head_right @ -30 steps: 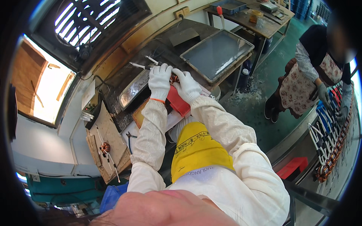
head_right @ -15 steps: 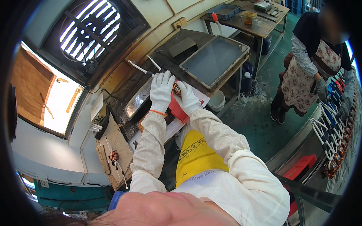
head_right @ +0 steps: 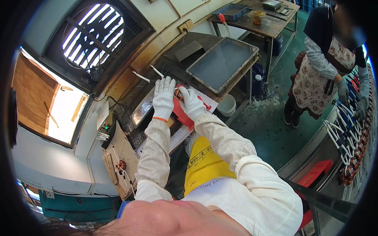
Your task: Dipping copper-wound motor parts into a hot finishing bath and placing them on a drying rack.
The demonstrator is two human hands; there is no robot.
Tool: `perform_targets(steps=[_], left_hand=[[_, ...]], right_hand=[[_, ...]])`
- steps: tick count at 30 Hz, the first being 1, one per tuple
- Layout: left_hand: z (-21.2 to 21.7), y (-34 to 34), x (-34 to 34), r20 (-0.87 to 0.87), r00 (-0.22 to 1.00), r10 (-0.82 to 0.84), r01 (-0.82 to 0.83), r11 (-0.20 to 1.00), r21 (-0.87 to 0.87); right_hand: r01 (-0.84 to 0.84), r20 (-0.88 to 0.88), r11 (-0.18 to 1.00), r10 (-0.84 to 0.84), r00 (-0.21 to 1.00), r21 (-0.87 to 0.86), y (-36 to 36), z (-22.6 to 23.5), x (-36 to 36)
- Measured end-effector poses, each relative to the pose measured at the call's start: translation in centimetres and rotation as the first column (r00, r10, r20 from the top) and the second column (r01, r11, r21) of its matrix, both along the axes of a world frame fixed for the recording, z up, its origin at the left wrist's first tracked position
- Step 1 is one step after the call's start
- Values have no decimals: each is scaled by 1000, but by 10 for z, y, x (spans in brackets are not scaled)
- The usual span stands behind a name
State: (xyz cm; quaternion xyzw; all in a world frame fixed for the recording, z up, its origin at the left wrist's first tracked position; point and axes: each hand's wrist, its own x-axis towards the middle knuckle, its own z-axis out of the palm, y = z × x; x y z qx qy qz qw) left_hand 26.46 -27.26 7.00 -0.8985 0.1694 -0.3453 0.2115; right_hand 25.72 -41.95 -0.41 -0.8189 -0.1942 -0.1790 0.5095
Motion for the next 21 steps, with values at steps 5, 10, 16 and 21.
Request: perform_targets(steps=[5,10,16,21], left_hand=[[3,-22,-11,44,992,-121,128,942,-309],[-21,-30,-4,-148,987,-66,-157,-158,-975],[-29,-40,18,58,936,-347,-155,-556,-817],[-28,-44,19,100,931,-351,-131,-578,-805]], right_hand=[[28,19,999,-29,999,28,-5,-8,5],[19,-6,998,-18,1000,57,-3,-11,6],[53,120,998,-58,991,46,-2,-16,6],[32,74,999,-34,997,27,-4,-16,7]])
